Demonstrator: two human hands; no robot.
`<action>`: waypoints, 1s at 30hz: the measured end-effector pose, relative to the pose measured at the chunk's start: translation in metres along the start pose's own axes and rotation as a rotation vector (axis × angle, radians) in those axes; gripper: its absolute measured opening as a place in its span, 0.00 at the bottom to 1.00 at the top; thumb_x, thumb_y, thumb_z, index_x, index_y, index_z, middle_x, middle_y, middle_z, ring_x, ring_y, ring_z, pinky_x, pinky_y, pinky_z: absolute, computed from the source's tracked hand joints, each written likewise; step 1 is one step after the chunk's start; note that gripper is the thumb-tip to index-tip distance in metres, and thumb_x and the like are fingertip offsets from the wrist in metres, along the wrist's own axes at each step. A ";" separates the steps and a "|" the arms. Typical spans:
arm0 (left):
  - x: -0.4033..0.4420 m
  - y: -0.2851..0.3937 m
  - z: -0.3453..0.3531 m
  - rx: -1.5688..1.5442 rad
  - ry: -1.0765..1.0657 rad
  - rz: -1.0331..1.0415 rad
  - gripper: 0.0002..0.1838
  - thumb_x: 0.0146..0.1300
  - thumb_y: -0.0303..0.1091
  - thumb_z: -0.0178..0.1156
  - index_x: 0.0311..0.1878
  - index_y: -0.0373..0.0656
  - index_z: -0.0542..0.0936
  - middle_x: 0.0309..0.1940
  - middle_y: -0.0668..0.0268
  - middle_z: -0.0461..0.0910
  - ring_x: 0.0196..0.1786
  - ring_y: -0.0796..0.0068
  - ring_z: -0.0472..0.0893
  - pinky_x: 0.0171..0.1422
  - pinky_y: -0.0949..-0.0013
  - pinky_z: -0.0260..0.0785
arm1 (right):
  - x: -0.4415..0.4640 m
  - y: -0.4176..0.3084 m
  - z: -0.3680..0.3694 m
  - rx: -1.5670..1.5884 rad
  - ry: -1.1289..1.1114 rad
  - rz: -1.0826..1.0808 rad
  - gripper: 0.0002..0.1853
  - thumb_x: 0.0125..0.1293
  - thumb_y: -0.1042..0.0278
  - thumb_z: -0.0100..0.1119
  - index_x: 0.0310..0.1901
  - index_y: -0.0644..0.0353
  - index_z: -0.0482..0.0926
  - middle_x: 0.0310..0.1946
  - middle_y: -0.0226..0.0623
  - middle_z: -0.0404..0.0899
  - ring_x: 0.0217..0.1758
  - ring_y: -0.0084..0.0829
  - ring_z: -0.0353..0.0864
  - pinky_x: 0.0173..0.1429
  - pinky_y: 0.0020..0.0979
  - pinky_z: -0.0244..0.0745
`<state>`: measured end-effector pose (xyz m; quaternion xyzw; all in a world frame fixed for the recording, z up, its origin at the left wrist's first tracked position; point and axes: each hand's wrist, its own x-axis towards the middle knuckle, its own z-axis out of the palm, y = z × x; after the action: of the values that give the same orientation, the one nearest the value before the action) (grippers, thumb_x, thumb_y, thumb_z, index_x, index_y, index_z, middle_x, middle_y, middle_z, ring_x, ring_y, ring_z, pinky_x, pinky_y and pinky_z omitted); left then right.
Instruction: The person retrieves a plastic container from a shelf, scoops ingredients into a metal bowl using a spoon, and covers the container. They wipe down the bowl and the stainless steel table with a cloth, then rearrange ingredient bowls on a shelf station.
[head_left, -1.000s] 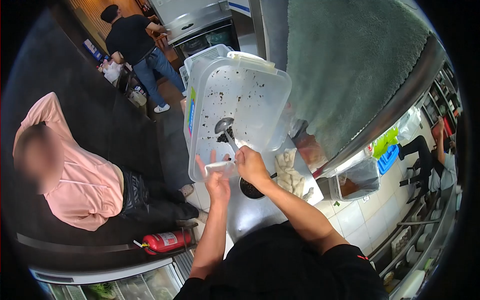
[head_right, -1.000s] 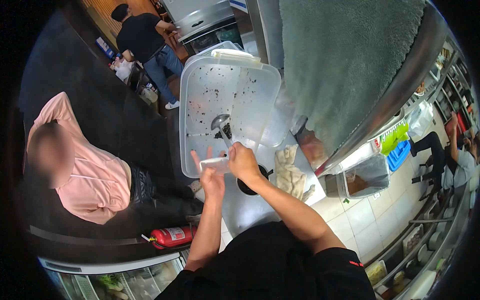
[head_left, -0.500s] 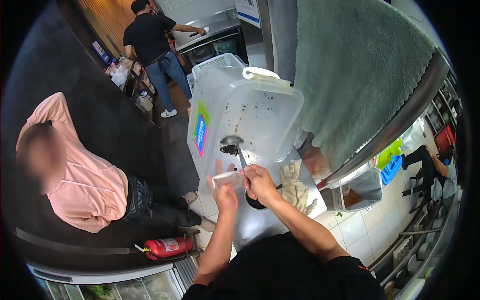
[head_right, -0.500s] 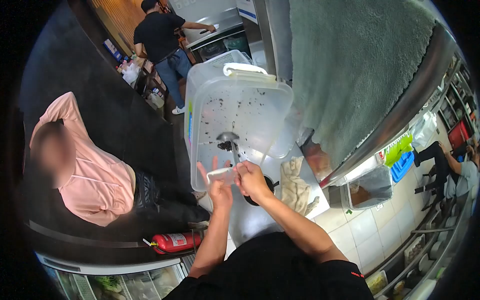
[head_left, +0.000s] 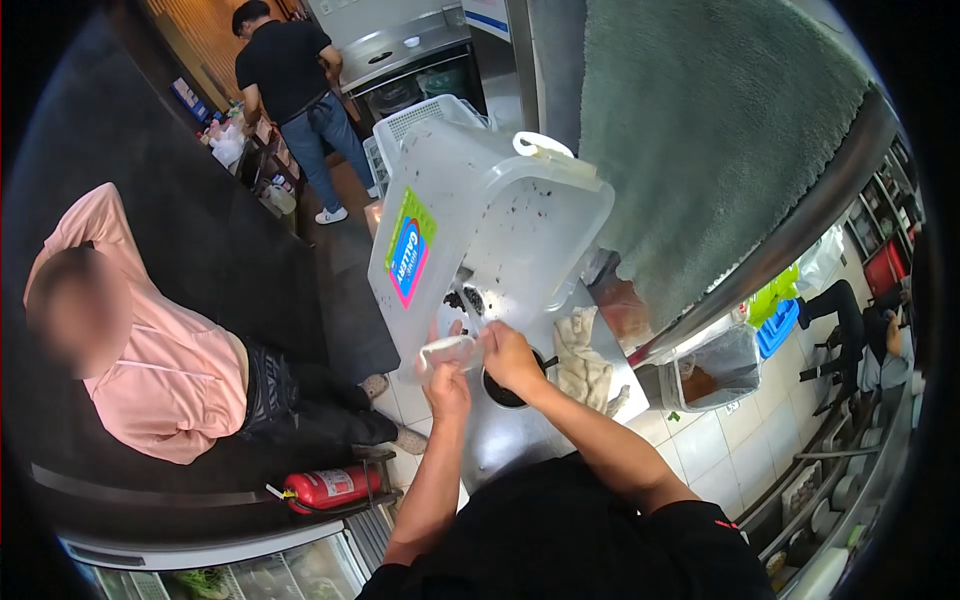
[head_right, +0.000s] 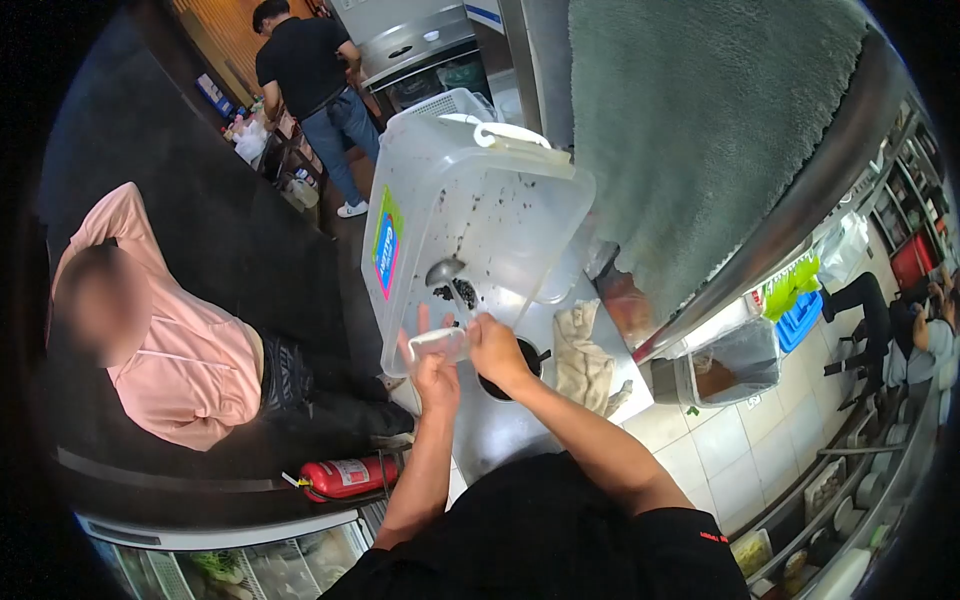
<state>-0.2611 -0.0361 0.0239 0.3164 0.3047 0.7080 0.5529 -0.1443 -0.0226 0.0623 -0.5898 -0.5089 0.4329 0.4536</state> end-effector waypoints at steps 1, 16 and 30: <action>0.002 -0.003 -0.004 -0.002 0.000 0.000 0.38 0.46 0.21 0.46 0.66 0.40 0.54 0.71 0.56 0.52 0.68 0.48 0.63 0.64 0.50 0.67 | -0.005 0.003 -0.005 -0.104 -0.001 -0.031 0.14 0.69 0.66 0.43 0.33 0.67 0.73 0.24 0.52 0.77 0.31 0.51 0.78 0.39 0.44 0.70; -0.002 -0.002 -0.011 -0.011 -0.005 -0.026 0.51 0.45 0.20 0.46 0.73 0.54 0.36 0.71 0.53 0.51 0.65 0.43 0.65 0.61 0.47 0.69 | 0.008 0.024 -0.010 -0.528 -0.015 -0.296 0.08 0.63 0.70 0.51 0.32 0.66 0.73 0.19 0.58 0.76 0.26 0.59 0.78 0.32 0.53 0.73; -0.006 -0.010 -0.019 0.012 0.030 -0.080 0.50 0.46 0.22 0.46 0.72 0.55 0.33 0.71 0.52 0.51 0.64 0.44 0.66 0.61 0.45 0.69 | -0.026 0.046 -0.025 -0.407 -0.026 -0.249 0.08 0.64 0.69 0.51 0.31 0.64 0.72 0.20 0.56 0.74 0.26 0.60 0.75 0.30 0.52 0.69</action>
<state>-0.2687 -0.0412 0.0034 0.2964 0.3297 0.6883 0.5742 -0.1129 -0.0537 0.0236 -0.5962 -0.6601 0.2699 0.3687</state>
